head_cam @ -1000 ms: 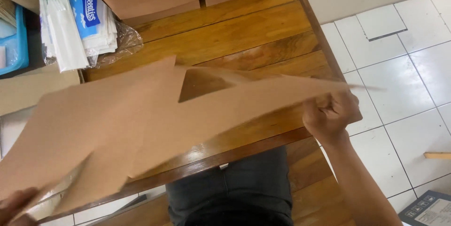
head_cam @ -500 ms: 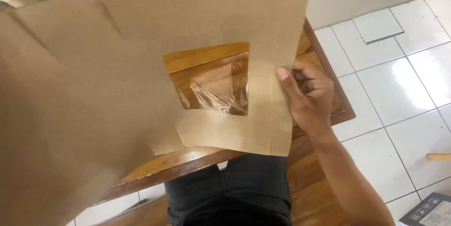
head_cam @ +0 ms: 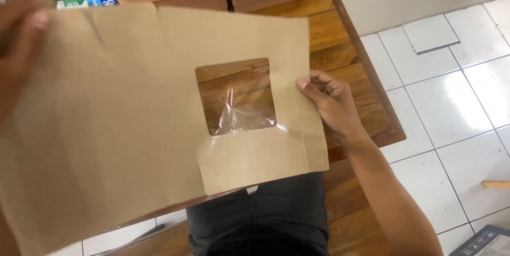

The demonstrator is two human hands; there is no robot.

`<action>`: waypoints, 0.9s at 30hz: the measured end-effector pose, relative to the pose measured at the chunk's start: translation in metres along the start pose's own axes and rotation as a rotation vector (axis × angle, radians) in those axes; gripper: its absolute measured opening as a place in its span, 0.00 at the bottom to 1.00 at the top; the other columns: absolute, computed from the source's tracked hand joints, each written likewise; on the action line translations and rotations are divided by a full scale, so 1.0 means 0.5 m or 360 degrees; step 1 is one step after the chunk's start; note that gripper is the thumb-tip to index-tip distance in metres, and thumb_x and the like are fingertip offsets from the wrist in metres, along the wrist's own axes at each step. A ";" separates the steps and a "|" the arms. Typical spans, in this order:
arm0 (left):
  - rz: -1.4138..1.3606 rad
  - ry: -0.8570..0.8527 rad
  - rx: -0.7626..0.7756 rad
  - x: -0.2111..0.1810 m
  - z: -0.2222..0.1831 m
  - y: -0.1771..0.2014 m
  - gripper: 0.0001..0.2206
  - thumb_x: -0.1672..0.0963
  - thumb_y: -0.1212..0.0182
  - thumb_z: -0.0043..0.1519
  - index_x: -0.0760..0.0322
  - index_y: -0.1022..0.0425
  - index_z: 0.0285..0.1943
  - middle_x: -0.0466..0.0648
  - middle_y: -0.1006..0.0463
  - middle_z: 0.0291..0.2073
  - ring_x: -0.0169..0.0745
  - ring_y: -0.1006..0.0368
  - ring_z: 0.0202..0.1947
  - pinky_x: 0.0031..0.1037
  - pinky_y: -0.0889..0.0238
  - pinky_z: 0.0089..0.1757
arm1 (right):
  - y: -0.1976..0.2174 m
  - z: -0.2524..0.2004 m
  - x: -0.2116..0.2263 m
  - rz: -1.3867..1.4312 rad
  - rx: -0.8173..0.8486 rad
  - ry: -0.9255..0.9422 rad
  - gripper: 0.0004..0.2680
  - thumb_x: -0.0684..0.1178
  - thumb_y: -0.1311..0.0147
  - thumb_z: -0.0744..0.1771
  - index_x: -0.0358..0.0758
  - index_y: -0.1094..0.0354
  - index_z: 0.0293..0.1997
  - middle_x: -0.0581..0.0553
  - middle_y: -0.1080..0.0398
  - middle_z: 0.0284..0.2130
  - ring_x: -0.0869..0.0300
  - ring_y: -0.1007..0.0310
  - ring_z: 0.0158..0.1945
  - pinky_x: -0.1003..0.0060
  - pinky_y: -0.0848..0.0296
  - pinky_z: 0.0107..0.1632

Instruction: Assembling cardboard boxes by folding flat sheets and tucking in flaps.

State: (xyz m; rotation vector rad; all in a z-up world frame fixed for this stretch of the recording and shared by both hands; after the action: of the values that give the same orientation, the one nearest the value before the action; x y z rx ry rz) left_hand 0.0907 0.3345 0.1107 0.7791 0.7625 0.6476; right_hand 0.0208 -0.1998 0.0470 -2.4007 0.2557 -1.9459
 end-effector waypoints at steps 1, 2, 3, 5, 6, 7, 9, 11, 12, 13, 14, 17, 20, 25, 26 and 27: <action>0.0301 -0.0081 -0.0110 -0.045 -0.003 -0.010 0.09 0.65 0.36 0.96 0.87 0.19 0.77 0.73 0.27 0.60 0.70 0.29 0.60 0.50 0.36 0.62 | 0.000 0.009 -0.004 -0.0221 0.0049 0.0001 0.08 0.45 0.43 0.68 0.35 0.25 0.48 0.44 0.22 0.35 0.61 0.21 0.34 0.66 0.18 0.38; 0.0599 -0.0166 -0.0214 -0.090 -0.006 -0.021 0.05 0.65 0.23 0.91 0.81 0.09 0.70 0.63 0.25 0.55 0.57 0.27 0.58 0.37 0.36 0.62 | 0.000 0.018 -0.009 -0.0442 0.0099 0.0004 0.07 0.48 0.42 0.68 0.39 0.23 0.45 0.49 0.20 0.40 0.64 0.20 0.40 0.72 0.20 0.44; 0.0607 -0.0158 -0.0219 -0.096 -0.007 -0.030 0.05 0.65 0.23 0.91 0.81 0.09 0.70 0.63 0.25 0.55 0.57 0.27 0.58 0.37 0.36 0.62 | -0.001 0.027 -0.024 -0.0444 0.0111 0.0008 0.07 0.48 0.42 0.68 0.39 0.23 0.45 0.49 0.20 0.40 0.64 0.20 0.40 0.72 0.20 0.44; 0.1471 -0.0185 -0.0153 -0.110 -0.011 -0.058 0.08 0.45 0.25 0.82 0.40 0.10 0.64 0.34 0.19 0.47 0.40 0.22 0.54 0.33 0.36 0.55 | 0.001 0.042 -0.055 -0.0578 0.0127 0.0080 0.09 0.48 0.41 0.67 0.39 0.22 0.49 0.49 0.20 0.39 0.65 0.22 0.40 0.73 0.23 0.42; 0.1472 -0.0177 -0.0145 -0.122 -0.011 -0.089 0.08 0.45 0.25 0.82 0.40 0.10 0.64 0.34 0.19 0.47 0.40 0.22 0.54 0.33 0.36 0.55 | 0.004 0.046 -0.067 -0.0579 0.0135 0.0073 0.09 0.48 0.41 0.67 0.39 0.22 0.49 0.49 0.20 0.39 0.65 0.22 0.40 0.73 0.23 0.42; 0.1186 -0.0112 -0.0129 -0.130 -0.008 -0.119 0.15 0.49 0.25 0.72 0.52 0.12 0.65 0.44 0.21 0.52 0.51 0.26 0.56 0.41 0.40 0.56 | 0.008 0.053 -0.076 -0.0689 0.0133 0.0099 0.08 0.48 0.41 0.68 0.39 0.22 0.49 0.54 0.32 0.27 0.68 0.38 0.30 0.74 0.37 0.34; 0.0897 -0.0048 -0.0116 -0.187 0.000 -0.177 0.24 0.53 0.25 0.62 0.65 0.15 0.67 0.54 0.24 0.58 0.62 0.30 0.57 0.49 0.45 0.57 | 0.013 0.064 -0.083 -0.0802 0.0130 0.0124 0.08 0.47 0.41 0.68 0.38 0.22 0.48 0.59 0.45 0.16 0.71 0.54 0.19 0.74 0.50 0.25; 0.0291 0.0081 0.0150 -0.279 0.009 -0.241 0.16 0.52 0.32 0.60 0.60 0.19 0.55 0.48 0.17 0.52 0.46 0.23 0.51 0.40 0.39 0.56 | 0.014 0.070 -0.081 -0.0953 0.0209 0.0144 0.08 0.47 0.42 0.68 0.36 0.23 0.49 0.54 0.36 0.17 0.69 0.45 0.17 0.74 0.44 0.24; 0.0284 0.0082 0.0158 -0.340 0.007 -0.267 0.16 0.52 0.32 0.60 0.60 0.19 0.55 0.48 0.17 0.52 0.46 0.23 0.51 0.40 0.39 0.56 | 0.016 0.068 -0.088 -0.0953 0.0206 0.0134 0.08 0.47 0.42 0.68 0.36 0.23 0.49 0.54 0.36 0.17 0.69 0.45 0.17 0.74 0.44 0.24; 0.0280 0.0167 0.0459 -0.396 0.007 -0.304 0.18 0.48 0.33 0.55 0.59 0.19 0.50 0.48 0.18 0.44 0.50 0.22 0.46 0.41 0.35 0.51 | 0.019 0.071 -0.091 -0.0845 0.0165 0.0182 0.08 0.44 0.41 0.67 0.34 0.23 0.49 0.48 0.33 0.18 0.66 0.39 0.21 0.71 0.37 0.26; 0.0275 0.0250 0.0761 -0.453 0.003 -0.340 0.21 0.45 0.34 0.50 0.58 0.20 0.46 0.49 0.18 0.36 0.55 0.21 0.40 0.43 0.31 0.46 | 0.022 0.072 -0.093 -0.0736 0.0125 0.0230 0.09 0.41 0.41 0.65 0.33 0.23 0.49 0.43 0.30 0.20 0.63 0.33 0.24 0.68 0.30 0.29; -0.0283 -0.0020 0.0797 -0.585 -0.035 -0.357 0.29 0.47 0.33 0.57 0.63 0.28 0.65 0.65 0.29 0.62 0.69 0.38 0.65 0.56 0.51 0.63 | 0.039 0.105 -0.125 -0.0608 0.0128 0.0166 0.12 0.42 0.41 0.66 0.34 0.26 0.55 0.43 0.27 0.24 0.62 0.29 0.25 0.69 0.28 0.29; -0.0351 -0.0158 0.0822 -0.621 -0.072 -0.427 0.44 0.37 0.40 0.57 0.56 0.47 0.79 0.63 0.47 0.75 0.66 0.51 0.74 0.64 0.61 0.65 | 0.029 0.093 -0.096 -0.0605 0.0084 0.0245 0.14 0.44 0.42 0.68 0.35 0.30 0.60 0.42 0.26 0.29 0.61 0.27 0.31 0.66 0.25 0.34; -0.0342 -0.0056 0.0787 -0.624 -0.071 -0.473 0.42 0.37 0.42 0.59 0.53 0.46 0.79 0.62 0.50 0.76 0.68 0.57 0.76 0.64 0.66 0.66 | 0.052 0.047 -0.074 -0.0871 0.0168 0.0550 0.11 0.43 0.47 0.70 0.35 0.29 0.60 0.34 0.23 0.40 0.49 0.22 0.44 0.55 0.21 0.45; -0.0295 -0.0039 0.0763 -0.623 -0.070 -0.481 0.40 0.37 0.43 0.60 0.54 0.44 0.78 0.62 0.49 0.75 0.68 0.57 0.76 0.63 0.65 0.66 | 0.059 0.033 -0.071 -0.0989 0.0207 0.0592 0.11 0.44 0.48 0.70 0.36 0.26 0.58 0.35 0.23 0.40 0.50 0.21 0.44 0.56 0.19 0.42; -0.0316 -0.0040 0.0768 -0.624 -0.069 -0.486 0.40 0.37 0.43 0.60 0.54 0.44 0.78 0.62 0.49 0.75 0.68 0.57 0.76 0.63 0.65 0.66 | 0.071 0.017 -0.064 -0.1002 0.0199 0.0577 0.11 0.44 0.48 0.70 0.36 0.26 0.58 0.35 0.23 0.40 0.50 0.21 0.44 0.56 0.19 0.42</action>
State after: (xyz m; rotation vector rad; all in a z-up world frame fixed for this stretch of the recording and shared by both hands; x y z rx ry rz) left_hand -0.0570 -0.0199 0.0093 1.1308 0.9750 0.2731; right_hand 0.0190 -0.2307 0.0094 -2.1967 -0.6780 -2.5388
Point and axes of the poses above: each hand's wrist, its own z-axis towards the middle knuckle, its own y-axis out of the back of the hand, x = y × z, the point moved 3 cm from there along z, towards the middle knuckle
